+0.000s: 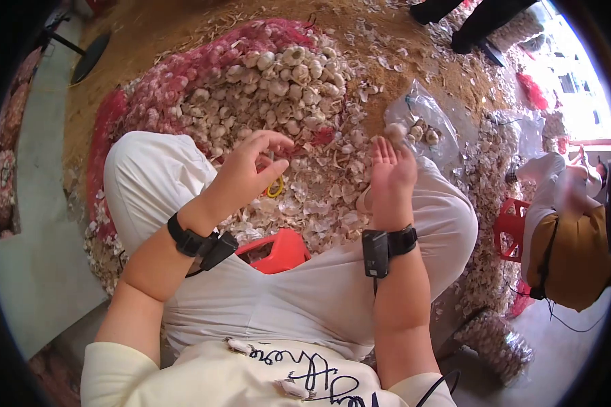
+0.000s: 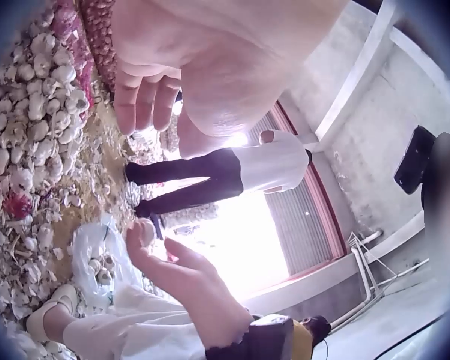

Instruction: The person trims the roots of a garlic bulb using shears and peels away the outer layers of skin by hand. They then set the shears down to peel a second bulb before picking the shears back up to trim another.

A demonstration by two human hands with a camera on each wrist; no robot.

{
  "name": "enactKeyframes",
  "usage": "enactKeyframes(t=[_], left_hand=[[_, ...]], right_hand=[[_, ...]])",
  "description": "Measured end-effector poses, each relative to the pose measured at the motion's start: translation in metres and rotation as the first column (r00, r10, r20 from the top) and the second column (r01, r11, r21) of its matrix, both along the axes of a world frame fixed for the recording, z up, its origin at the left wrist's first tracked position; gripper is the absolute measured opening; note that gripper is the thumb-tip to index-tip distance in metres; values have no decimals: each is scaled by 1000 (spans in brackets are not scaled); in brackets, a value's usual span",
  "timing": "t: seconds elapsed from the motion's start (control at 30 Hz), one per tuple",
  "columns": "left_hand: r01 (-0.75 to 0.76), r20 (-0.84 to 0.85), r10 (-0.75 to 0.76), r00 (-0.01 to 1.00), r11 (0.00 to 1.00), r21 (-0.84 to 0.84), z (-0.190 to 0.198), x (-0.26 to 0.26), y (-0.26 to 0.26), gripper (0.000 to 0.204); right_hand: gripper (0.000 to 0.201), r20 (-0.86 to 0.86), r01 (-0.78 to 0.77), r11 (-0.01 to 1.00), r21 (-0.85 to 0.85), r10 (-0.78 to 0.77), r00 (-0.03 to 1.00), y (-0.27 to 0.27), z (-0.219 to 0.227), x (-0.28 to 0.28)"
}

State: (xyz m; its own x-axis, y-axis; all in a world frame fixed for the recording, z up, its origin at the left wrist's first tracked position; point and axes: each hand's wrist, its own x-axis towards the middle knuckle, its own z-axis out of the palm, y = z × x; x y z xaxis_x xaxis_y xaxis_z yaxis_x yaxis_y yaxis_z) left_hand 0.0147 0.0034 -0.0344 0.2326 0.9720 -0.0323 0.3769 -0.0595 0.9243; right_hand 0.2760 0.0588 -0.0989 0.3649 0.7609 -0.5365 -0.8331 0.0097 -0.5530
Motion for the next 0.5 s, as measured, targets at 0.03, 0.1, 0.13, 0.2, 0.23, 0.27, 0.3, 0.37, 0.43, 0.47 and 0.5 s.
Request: enactKeyframes(t=[0.03, 0.1, 0.13, 0.2, 0.23, 0.27, 0.3, 0.37, 0.43, 0.47, 0.5], left_hand=[[54, 5, -54, 999, 999, -1, -3, 0, 0, 30], [97, -51, -100, 994, 994, -56, -2, 1, -1, 26], [95, -53, -98, 994, 994, -54, -2, 1, 0, 26], [142, -116, -157, 981, 982, -128, -4, 1, 2, 28], [133, -122, -150, 981, 982, -137, -4, -1, 5, 28], [185, -173, -240, 955, 940, -286, -3, -5, 14, 29], [217, -208, -332, 920, 874, -435, -3, -12, 25, 30], [373, -291, -492, 820, 847, -379, -14, -32, 65, 36], [263, -335, -390, 858, 893, -364, -25, -41, 111, 35], [163, -448, -252, 858, 960, -227, -43, -46, 135, 34], [-27, -417, -20, 909, 994, -106, -69, -49, 148, 28]], right_hand=[[38, 1, 5, 1000, 7, -5, 1000, -1, 3, 0], [47, -6, -82, 994, -72, 82, 997, -7, 8, -9], [47, -8, -85, 994, -70, 84, 996, -12, 12, -16], [51, 137, -353, 935, -34, 354, 925, -23, 20, -29], [49, 165, -415, 910, -7, 411, 897, -25, 30, -32], [49, 151, -424, 906, -8, 420, 895, -25, 42, -33], [48, 187, -469, 883, -7, 462, 867, -25, 56, -29], [45, 253, -551, 834, 30, 527, 812, -16, 84, -22], [43, 272, -586, 808, 65, 550, 789, -1, 109, -12], [38, 420, -649, 758, 74, 566, 709, 8, 118, -7], [34, 559, -709, 702, 71, 561, 611, 15, 119, -4]])
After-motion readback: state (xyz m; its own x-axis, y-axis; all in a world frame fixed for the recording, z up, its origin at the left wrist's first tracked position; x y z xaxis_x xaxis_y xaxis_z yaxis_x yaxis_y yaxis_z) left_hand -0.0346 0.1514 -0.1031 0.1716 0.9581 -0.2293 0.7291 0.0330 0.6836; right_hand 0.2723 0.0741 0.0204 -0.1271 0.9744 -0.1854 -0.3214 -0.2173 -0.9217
